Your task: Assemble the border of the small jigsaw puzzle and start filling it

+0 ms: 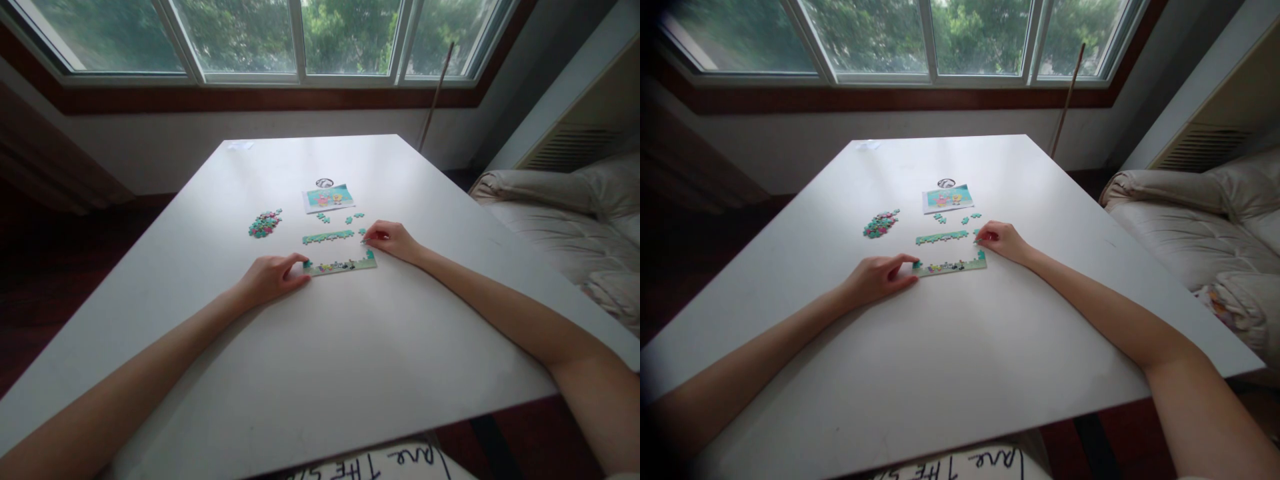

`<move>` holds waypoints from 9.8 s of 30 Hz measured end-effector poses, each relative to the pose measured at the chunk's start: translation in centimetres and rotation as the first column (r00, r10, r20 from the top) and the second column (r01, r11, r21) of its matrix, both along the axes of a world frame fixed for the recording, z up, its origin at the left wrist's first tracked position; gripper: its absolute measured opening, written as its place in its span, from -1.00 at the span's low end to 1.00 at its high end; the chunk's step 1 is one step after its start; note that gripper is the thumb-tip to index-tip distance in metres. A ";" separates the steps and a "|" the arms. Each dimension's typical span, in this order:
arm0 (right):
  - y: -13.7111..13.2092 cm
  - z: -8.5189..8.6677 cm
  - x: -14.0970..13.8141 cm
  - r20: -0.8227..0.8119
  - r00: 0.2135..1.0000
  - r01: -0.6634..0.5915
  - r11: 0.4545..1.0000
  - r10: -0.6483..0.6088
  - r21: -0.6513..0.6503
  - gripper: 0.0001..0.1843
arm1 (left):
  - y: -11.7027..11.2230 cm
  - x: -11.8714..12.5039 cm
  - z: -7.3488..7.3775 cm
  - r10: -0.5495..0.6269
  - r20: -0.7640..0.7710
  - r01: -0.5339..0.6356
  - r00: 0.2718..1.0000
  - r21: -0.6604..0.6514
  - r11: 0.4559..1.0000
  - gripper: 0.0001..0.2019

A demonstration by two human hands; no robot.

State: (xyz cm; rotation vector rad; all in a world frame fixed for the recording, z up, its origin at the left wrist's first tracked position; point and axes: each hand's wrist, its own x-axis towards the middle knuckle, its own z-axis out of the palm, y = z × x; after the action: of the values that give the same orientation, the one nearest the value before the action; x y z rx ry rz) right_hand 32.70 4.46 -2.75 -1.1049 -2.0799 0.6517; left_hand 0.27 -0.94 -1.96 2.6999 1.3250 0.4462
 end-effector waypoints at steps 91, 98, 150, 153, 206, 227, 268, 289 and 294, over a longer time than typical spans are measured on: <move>0.9 0.0 0.2 -0.223 0.972 -0.010 0.938 -0.072 -0.345 -0.57 | 0.0 -0.1 0.0 -0.013 -0.007 0.013 1.000 0.009 1.000 -0.62; 0.8 0.1 -0.2 -0.309 0.945 -0.020 0.924 -0.108 -0.383 -0.55 | 0.0 -0.1 0.0 -0.009 0.007 0.009 1.000 0.007 1.000 -0.62; 0.8 -0.1 0.3 -0.162 0.986 -0.009 0.970 -0.031 -0.241 -0.77 | 0.1 -0.1 -0.2 -0.016 0.006 0.015 1.000 0.012 1.000 -0.63; 0.8 0.0 0.2 -0.153 0.988 0.001 0.973 -0.037 -0.233 -0.75 | 0.1 -0.1 -0.1 -0.007 0.001 0.007 1.000 0.016 1.000 -0.62; 0.9 -0.5 0.5 -0.165 0.943 0.273 0.956 -0.288 -0.108 -0.81 | 0.0 0.0 0.1 -0.008 -0.028 0.008 1.000 0.008 1.000 -0.63; -0.2 0.8 -2.1 0.061 0.994 0.079 0.981 -0.091 0.180 -0.82 | 0.1 -1.8 0.8 -0.003 -0.002 0.003 1.000 0.024 1.000 -0.64; 2.8 -0.9 -2.0 0.147 0.985 0.040 0.954 -0.087 0.296 -0.82 | -1.2 0.0 0.9 0.005 -0.011 -0.005 1.000 0.013 1.000 -0.63; 2.9 -1.3 -2.1 0.144 0.987 0.025 0.952 -0.072 0.305 -0.80 | -1.2 0.0 0.8 -0.009 -0.008 0.009 1.000 0.039 0.999 -0.63; 2.8 -1.2 -2.2 0.161 0.983 0.028 0.942 -0.086 0.333 -0.80 | -1.1 0.0 0.8 -0.010 -0.011 0.010 1.000 0.028 1.000 -0.63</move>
State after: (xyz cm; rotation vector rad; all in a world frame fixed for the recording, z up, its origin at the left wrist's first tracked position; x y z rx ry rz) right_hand 30.52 7.23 -3.94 -1.0523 -2.1934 0.1695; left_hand 0.25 -2.07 -1.20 2.7341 1.3177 0.4536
